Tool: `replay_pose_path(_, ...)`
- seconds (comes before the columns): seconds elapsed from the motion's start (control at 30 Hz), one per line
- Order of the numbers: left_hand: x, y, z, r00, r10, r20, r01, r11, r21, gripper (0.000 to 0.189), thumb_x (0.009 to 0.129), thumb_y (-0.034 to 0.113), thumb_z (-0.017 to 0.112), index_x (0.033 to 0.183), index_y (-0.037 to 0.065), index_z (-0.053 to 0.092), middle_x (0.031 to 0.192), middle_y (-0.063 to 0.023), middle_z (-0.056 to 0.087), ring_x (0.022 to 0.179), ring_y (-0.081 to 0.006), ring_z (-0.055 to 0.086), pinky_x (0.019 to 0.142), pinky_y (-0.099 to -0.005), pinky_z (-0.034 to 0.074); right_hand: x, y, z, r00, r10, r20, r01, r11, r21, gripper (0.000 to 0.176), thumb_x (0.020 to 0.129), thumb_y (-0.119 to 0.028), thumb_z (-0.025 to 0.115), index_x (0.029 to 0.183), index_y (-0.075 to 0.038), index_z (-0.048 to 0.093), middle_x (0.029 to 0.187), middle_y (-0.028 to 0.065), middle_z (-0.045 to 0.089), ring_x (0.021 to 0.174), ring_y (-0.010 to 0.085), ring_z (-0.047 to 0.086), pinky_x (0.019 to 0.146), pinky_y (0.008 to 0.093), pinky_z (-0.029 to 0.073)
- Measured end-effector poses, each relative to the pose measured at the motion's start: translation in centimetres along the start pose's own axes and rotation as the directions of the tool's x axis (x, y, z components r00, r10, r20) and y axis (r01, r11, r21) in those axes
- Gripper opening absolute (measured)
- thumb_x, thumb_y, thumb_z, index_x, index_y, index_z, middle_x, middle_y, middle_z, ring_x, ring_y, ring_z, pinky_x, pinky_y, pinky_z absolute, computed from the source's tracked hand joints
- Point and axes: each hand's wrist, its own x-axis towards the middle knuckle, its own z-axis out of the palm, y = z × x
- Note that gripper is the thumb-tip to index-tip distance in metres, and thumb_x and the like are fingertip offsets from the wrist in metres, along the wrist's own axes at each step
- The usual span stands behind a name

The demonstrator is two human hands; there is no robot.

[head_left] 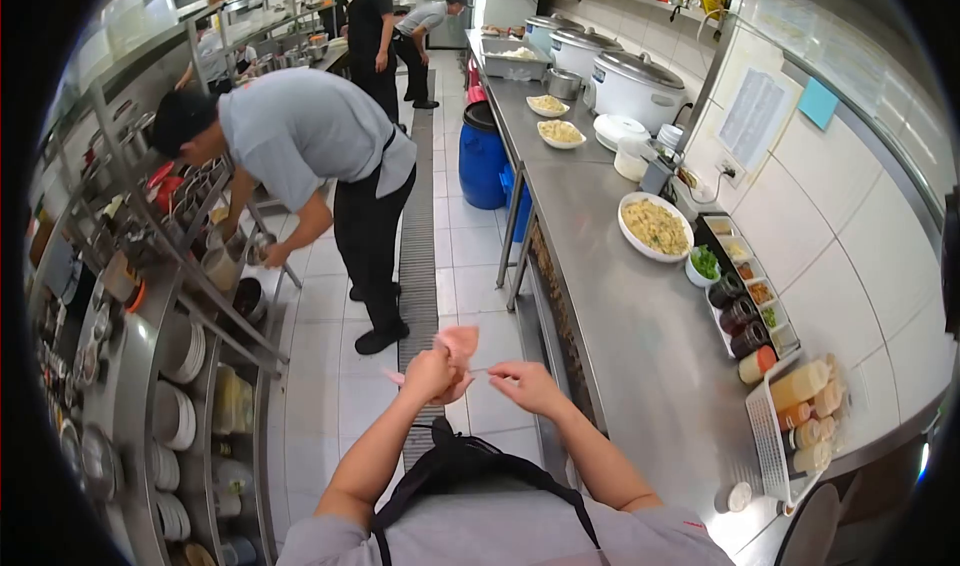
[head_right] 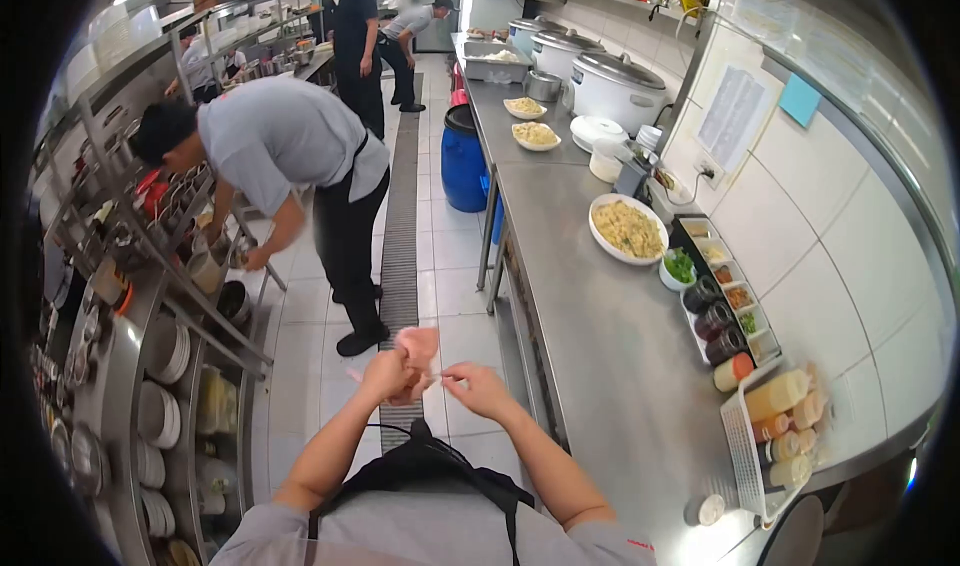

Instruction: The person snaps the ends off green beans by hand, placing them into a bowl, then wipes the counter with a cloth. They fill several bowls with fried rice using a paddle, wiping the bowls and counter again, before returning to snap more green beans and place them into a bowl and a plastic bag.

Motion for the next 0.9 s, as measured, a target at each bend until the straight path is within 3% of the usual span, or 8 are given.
replay_pose_path(0.13, 9.3, -1.6, -2.9, 0.997, 0.005, 0.08, 0.009, 0.986, -0.169, 0.029, 0.075, 0.027, 0.051, 0.08, 0.001, 0.063, 0.076, -0.0198, 0.062, 0.073, -0.0339, 0.06, 0.068, -0.0387, 0.047, 8.7, 3.0, -3.3, 0.959, 0.118, -0.258, -0.12, 0.993, 0.009, 0.018, 0.079, -0.017, 0.061, 0.09, -0.003, 0.064, 0.084, 0.009, 0.064, 0.074, 0.0141, 0.059, 0.066, 0.0246, 0.046)
replay_pose_path(0.2, 14.0, -2.9, -3.5, 0.986, 0.075, 0.148, 0.007, 0.871, -0.492, 0.034, 0.076, 0.031, 0.051, 0.075, -0.001, 0.061, 0.072, -0.0179, 0.062, 0.068, -0.0274, 0.061, 0.065, -0.0352, 0.047, 12.2, 4.5, -5.3, 0.914, 0.168, -0.37, -0.155, 0.986, 0.064, 0.02, 0.079, -0.019, 0.059, 0.089, -0.003, 0.064, 0.083, 0.0111, 0.063, 0.072, 0.0191, 0.06, 0.063, 0.0271, 0.046)
replay_pose_path(0.23, 18.2, -4.5, -2.2, 0.97, 0.016, 0.241, 0.152, 0.736, -0.66, 0.037, 0.076, 0.034, 0.054, 0.074, -0.003, 0.059, 0.067, -0.014, 0.061, 0.064, -0.0199, 0.059, 0.062, -0.0315, 0.046, 14.9, 7.3, -6.5, 0.873, 0.154, -0.463, -0.131, 0.988, 0.083, 0.019, 0.08, -0.019, 0.059, 0.089, -0.002, 0.064, 0.081, 0.0097, 0.063, 0.07, 0.0164, 0.059, 0.062, 0.0261, 0.045)
replay_pose_path(0.33, 23.1, -6.2, -1.0, 0.977, -0.03, 0.213, 0.179, 0.664, -0.726, 0.034, 0.082, 0.03, 0.054, 0.086, -0.004, 0.057, 0.076, -0.0099, 0.059, 0.067, -0.0132, 0.053, 0.061, -0.0276, 0.044, 18.6, 11.5, -9.7, 0.811, 0.316, -0.492, -0.238, 0.947, 0.215, 0.022, 0.081, -0.021, 0.058, 0.089, -0.001, 0.064, 0.074, 0.0048, 0.061, 0.066, 0.011, 0.055, 0.06, 0.0245, 0.043)
replay_pose_path(0.47, 28.8, -5.8, -1.7, 0.958, 0.027, 0.285, 0.247, 0.423, -0.872, 0.021, 0.086, 0.02, 0.053, 0.096, 0.001, 0.051, 0.089, -0.0016, 0.053, 0.08, -0.0078, 0.047, 0.067, -0.0213, 0.039, 25.8, 18.1, -17.7, 0.746, 0.319, -0.584, -0.239, 0.948, 0.212, 0.024, 0.083, -0.023, 0.056, 0.089, -0.001, 0.063, 0.066, 0.0027, 0.06, 0.061, 0.0073, 0.051, 0.055, 0.0231, 0.041)
replay_pose_path(0.57, 33.7, -5.1, -1.5, 0.975, -0.002, 0.222, 0.2, 0.445, -0.873, 0.019, 0.086, 0.019, 0.053, 0.094, 0.001, 0.053, 0.085, 0.0001, 0.053, 0.076, -0.0069, 0.046, 0.065, -0.021, 0.039, 33.2, 19.6, -23.0, 0.674, 0.345, -0.653, -0.163, 0.932, 0.324, 0.023, 0.083, -0.023, 0.056, 0.087, -0.001, 0.063, 0.065, 0.0022, 0.06, 0.059, 0.0068, 0.05, 0.054, 0.0232, 0.041)
replay_pose_path(0.77, 45.7, -3.8, -3.0, 0.995, -0.052, 0.084, 0.096, 0.709, -0.699, 0.019, 0.087, 0.019, 0.051, 0.088, 0.001, 0.057, 0.076, 0.0018, 0.053, 0.07, -0.0056, 0.045, 0.063, -0.0204, 0.039, 45.6, 23.0, -26.0, 0.853, 0.188, -0.487, -0.094, 0.973, 0.212, 0.022, 0.082, -0.022, 0.057, 0.088, -0.001, 0.064, 0.069, 0.0031, 0.062, 0.063, 0.0078, 0.056, 0.058, 0.0218, 0.043)
replay_pose_path(0.9, 54.6, -2.1, -3.5, 0.99, -0.088, -0.108, -0.042, 0.553, -0.832, 0.021, 0.084, 0.021, 0.053, 0.086, 0.0, 0.058, 0.07, -0.0034, 0.056, 0.062, -0.0103, 0.049, 0.058, -0.0257, 0.041, 51.1, 23.1, -29.0, 0.893, 0.152, -0.424, -0.051, 0.969, 0.241, 0.023, 0.082, -0.022, 0.058, 0.089, -0.001, 0.064, 0.071, 0.0044, 0.063, 0.066, 0.0086, 0.058, 0.06, 0.0217, 0.044)
